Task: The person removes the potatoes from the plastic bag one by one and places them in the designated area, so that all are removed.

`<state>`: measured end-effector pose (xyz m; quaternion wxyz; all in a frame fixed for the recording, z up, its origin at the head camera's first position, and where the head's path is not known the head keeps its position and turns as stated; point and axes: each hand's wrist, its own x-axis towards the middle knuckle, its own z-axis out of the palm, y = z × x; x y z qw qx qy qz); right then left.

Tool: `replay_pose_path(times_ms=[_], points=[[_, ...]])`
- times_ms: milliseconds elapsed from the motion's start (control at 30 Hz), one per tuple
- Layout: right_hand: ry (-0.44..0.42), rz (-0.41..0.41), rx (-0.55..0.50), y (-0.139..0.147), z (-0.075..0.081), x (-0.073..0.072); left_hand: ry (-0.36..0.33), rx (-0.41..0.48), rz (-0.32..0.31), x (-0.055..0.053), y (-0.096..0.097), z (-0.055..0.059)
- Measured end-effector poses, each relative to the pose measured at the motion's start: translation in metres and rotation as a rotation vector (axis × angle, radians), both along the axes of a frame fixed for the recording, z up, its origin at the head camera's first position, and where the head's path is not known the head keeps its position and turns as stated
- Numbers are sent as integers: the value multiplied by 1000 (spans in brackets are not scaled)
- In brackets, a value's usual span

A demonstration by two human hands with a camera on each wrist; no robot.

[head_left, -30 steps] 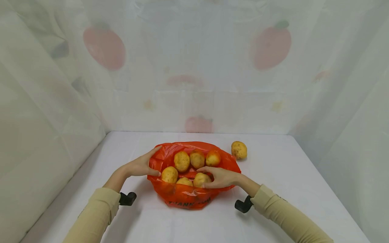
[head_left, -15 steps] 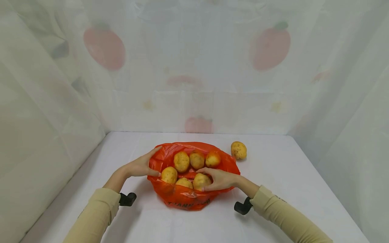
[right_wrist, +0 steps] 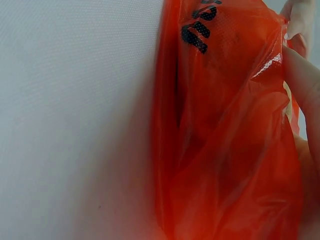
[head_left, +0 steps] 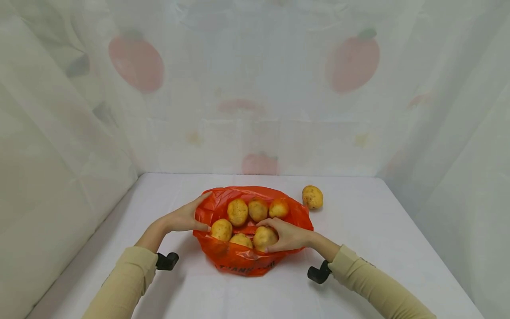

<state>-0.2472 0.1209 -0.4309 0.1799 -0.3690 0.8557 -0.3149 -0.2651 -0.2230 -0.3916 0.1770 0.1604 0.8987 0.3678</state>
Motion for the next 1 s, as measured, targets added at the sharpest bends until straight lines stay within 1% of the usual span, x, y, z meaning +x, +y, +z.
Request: replay_pose_path(times_ms=[267,433,767,1000], points=[[10,-19,22,3,-1,0,-1,14,-10,-1,1,0],[1,-16,6,5,0,0,-3,20,-20,-1,1,0],[-9,-44,-23,9,5,0,-3,10,-15,-1,-1,0],[-23,-90,-54,11,9,-1,-19,8,-9,0,-1,2]])
